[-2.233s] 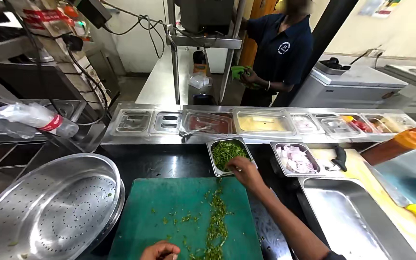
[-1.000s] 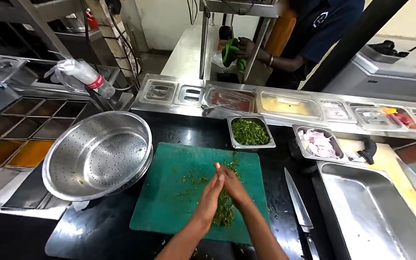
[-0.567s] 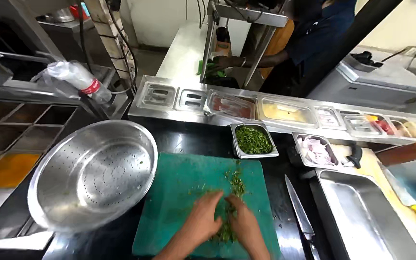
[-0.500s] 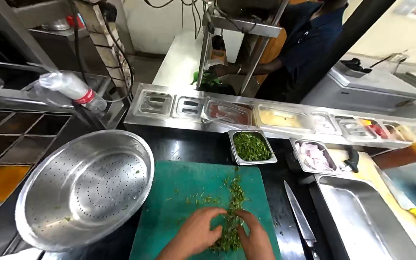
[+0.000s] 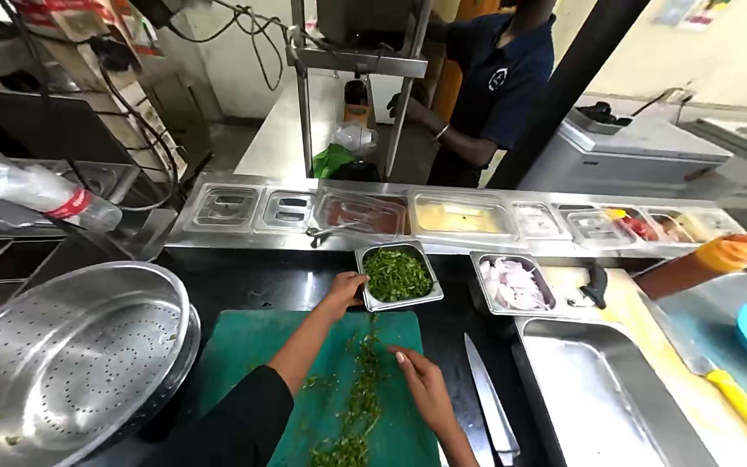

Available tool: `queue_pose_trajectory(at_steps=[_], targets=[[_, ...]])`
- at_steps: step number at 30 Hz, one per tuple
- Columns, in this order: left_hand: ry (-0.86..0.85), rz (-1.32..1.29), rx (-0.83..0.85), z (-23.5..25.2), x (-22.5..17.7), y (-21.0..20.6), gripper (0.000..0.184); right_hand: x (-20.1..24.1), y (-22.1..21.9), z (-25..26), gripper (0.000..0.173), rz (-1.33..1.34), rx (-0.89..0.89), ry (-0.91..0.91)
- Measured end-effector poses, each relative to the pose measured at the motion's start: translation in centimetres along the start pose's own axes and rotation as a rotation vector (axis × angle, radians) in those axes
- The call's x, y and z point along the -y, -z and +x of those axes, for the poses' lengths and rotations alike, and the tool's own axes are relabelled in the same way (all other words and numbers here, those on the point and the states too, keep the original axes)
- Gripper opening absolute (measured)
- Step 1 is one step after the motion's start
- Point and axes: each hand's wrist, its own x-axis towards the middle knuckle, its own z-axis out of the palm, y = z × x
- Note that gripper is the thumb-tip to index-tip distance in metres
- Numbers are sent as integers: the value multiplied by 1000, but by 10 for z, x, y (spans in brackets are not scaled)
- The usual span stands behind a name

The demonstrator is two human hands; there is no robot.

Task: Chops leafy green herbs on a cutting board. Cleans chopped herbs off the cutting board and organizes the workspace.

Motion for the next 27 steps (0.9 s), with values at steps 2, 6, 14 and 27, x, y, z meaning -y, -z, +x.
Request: queue_pose_trajectory(at_steps=[2, 6, 14, 27], targets=[[-38, 23, -50, 2, 7, -4, 31, -24, 15, -7, 38, 61, -50, 30], [-112, 6, -200, -18, 10, 2, 24, -57, 42, -4, 36, 162, -122, 77], [-123, -33, -518, -104, -36, 71, 21, -46, 43, 116, 23, -23, 104, 83], [-69, -235, -1018, -90, 31, 163, 21, 20, -98, 209, 26, -405, 897, 286]])
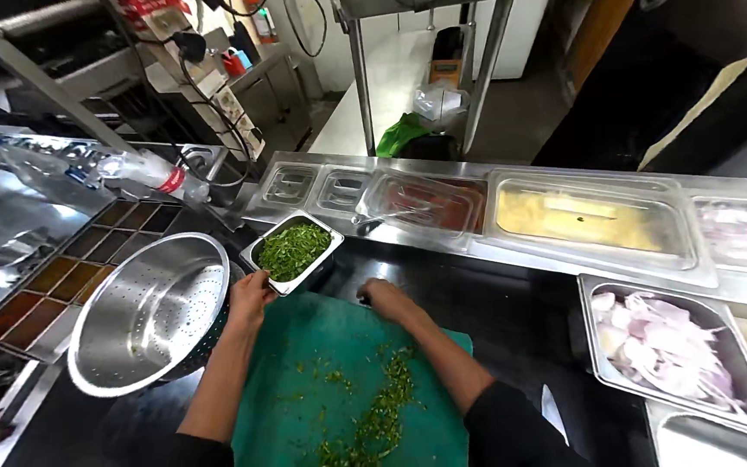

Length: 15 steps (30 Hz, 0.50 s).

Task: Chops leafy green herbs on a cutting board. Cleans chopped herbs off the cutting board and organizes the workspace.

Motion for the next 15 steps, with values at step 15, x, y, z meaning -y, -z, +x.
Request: queue_pose_trajectory(at_steps=[15], targets=[[210, -134, 62, -10, -11, -6, 46, -56, 23, -48, 37, -156, 133, 374]])
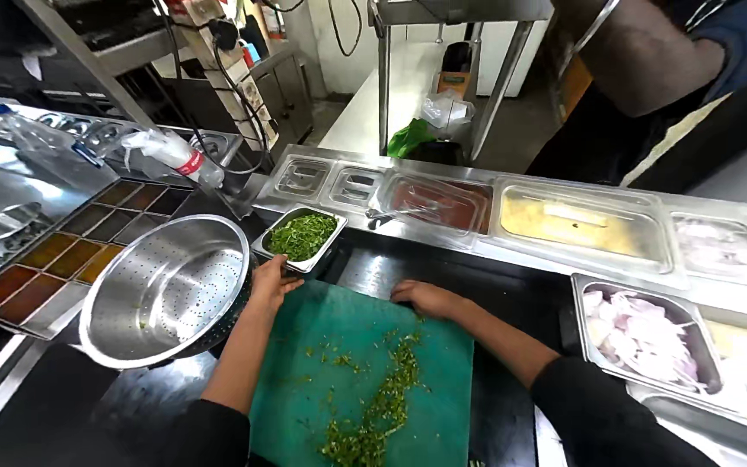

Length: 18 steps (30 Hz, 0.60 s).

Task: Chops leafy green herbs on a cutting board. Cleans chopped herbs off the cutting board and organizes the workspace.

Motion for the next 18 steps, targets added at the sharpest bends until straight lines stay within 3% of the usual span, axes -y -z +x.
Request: queue_pose_trajectory(at_steps=[8, 13, 18], targets=[[10, -65, -8, 5, 0, -2, 41, -1, 10, -92, 33, -162, 96, -216], [13, -76, 63, -23, 13, -3, 39, 8, -4, -138, 38, -181, -4, -389], [26, 5, 192, -57, 30, -10, 34, 28, -29, -159, 32, -84, -201, -611]])
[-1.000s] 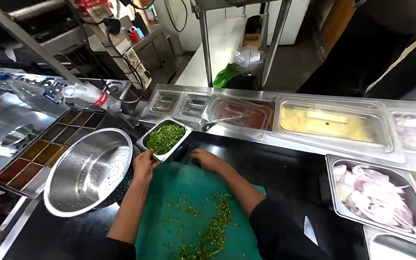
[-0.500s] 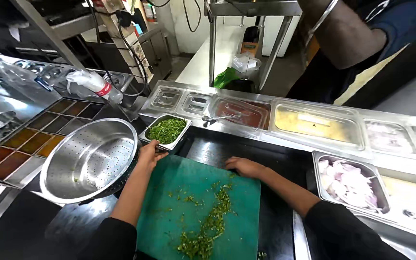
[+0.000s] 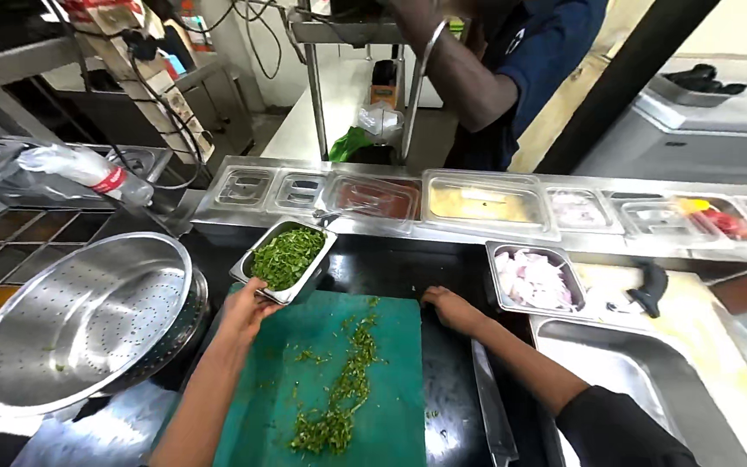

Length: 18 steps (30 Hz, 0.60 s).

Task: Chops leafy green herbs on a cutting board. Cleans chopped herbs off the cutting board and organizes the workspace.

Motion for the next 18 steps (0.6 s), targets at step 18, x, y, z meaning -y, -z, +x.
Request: queue_pose_trajectory(at_steps=[18], targets=[[-19, 178, 339, -56, 12, -119, 17, 31, -30, -14, 34, 48, -122, -212]])
